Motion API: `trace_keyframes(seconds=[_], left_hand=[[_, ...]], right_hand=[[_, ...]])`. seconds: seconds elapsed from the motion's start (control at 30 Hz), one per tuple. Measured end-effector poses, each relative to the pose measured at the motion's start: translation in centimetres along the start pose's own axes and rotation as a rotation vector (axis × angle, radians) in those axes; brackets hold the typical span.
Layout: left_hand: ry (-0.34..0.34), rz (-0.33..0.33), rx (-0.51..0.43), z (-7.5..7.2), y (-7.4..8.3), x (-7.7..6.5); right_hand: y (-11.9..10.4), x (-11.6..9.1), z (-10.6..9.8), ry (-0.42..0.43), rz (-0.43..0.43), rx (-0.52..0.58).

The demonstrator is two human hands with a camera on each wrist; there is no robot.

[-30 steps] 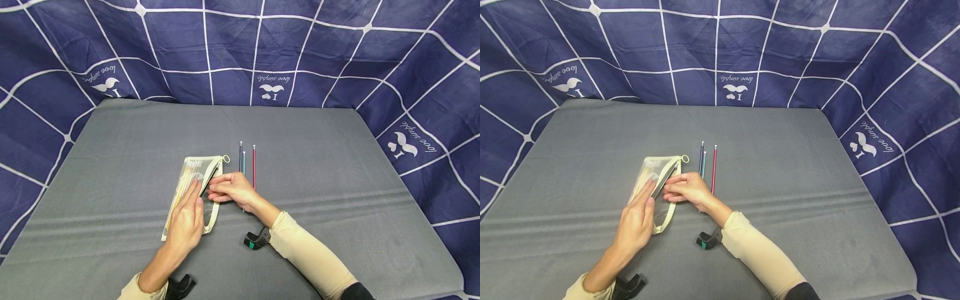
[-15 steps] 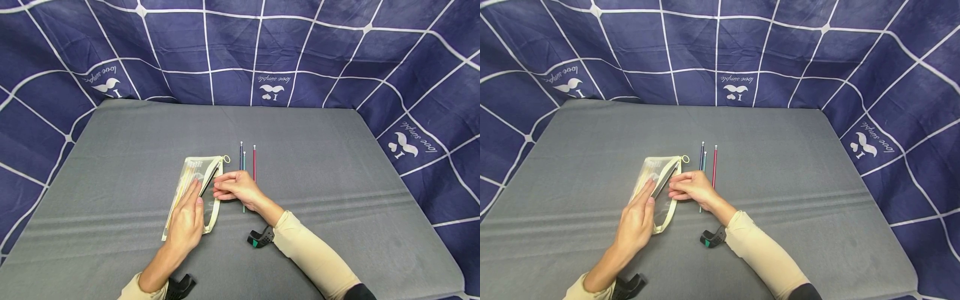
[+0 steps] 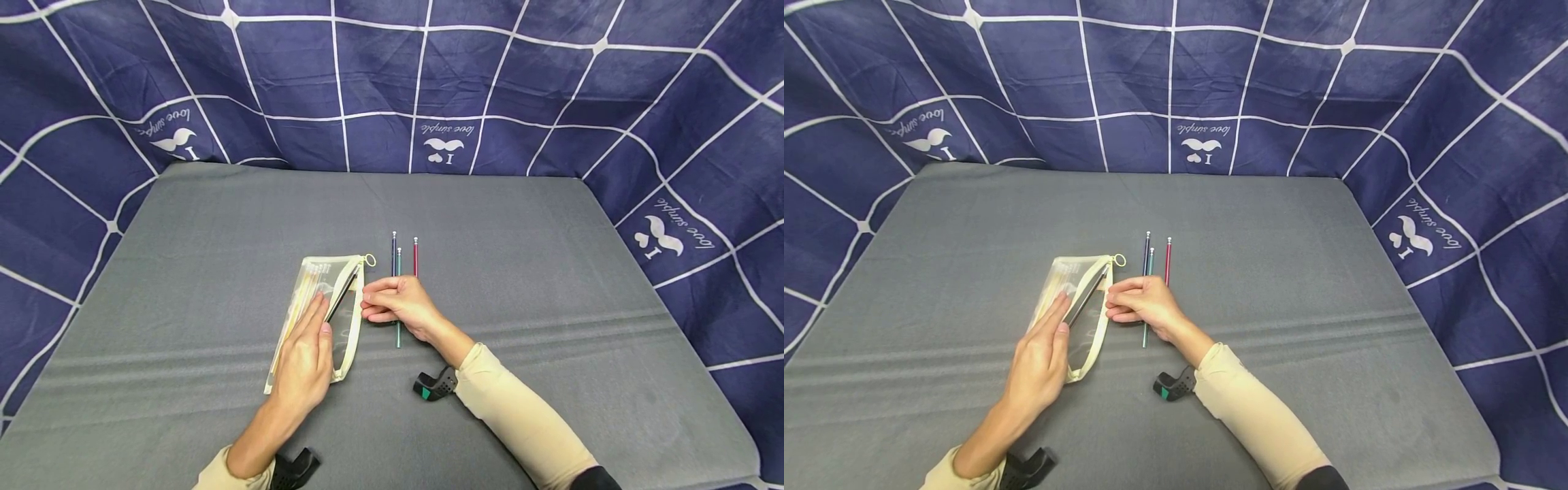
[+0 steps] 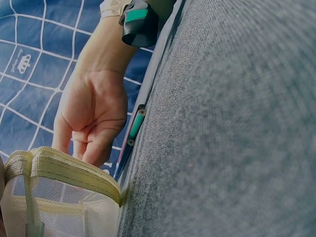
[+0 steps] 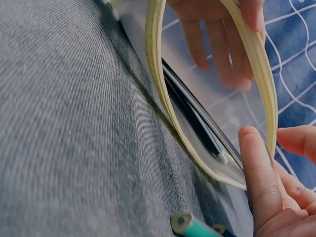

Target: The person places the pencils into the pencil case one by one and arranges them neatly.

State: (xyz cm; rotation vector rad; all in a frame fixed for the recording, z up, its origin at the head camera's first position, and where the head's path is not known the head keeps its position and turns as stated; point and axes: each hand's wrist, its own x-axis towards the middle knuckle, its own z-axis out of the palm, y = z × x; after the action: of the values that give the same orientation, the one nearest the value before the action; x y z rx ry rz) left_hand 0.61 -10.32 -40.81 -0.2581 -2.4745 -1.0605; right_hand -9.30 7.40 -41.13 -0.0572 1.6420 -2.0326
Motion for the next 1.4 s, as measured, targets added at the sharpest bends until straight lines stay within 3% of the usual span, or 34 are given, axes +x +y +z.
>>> trace_keyframes(seconds=[0.8, 1.27, 1.4], left_hand=[[0.015, 0.004, 0.001, 0.0, 0.0, -0.1], [0.016, 0.010, -0.003, 0.0, -0.1, -0.1], [0.012, 0.010, 0.003, 0.1, 0.0, -0.1]], right_hand=[[-0.5, -0.2, -3.8, 0.104, -0.041, -0.012], [-0.9, -0.2, -6.9, 0.234, -0.058, -0.062], [-0.9, -0.1, -7.4, 0.287, -0.068, -0.140]])
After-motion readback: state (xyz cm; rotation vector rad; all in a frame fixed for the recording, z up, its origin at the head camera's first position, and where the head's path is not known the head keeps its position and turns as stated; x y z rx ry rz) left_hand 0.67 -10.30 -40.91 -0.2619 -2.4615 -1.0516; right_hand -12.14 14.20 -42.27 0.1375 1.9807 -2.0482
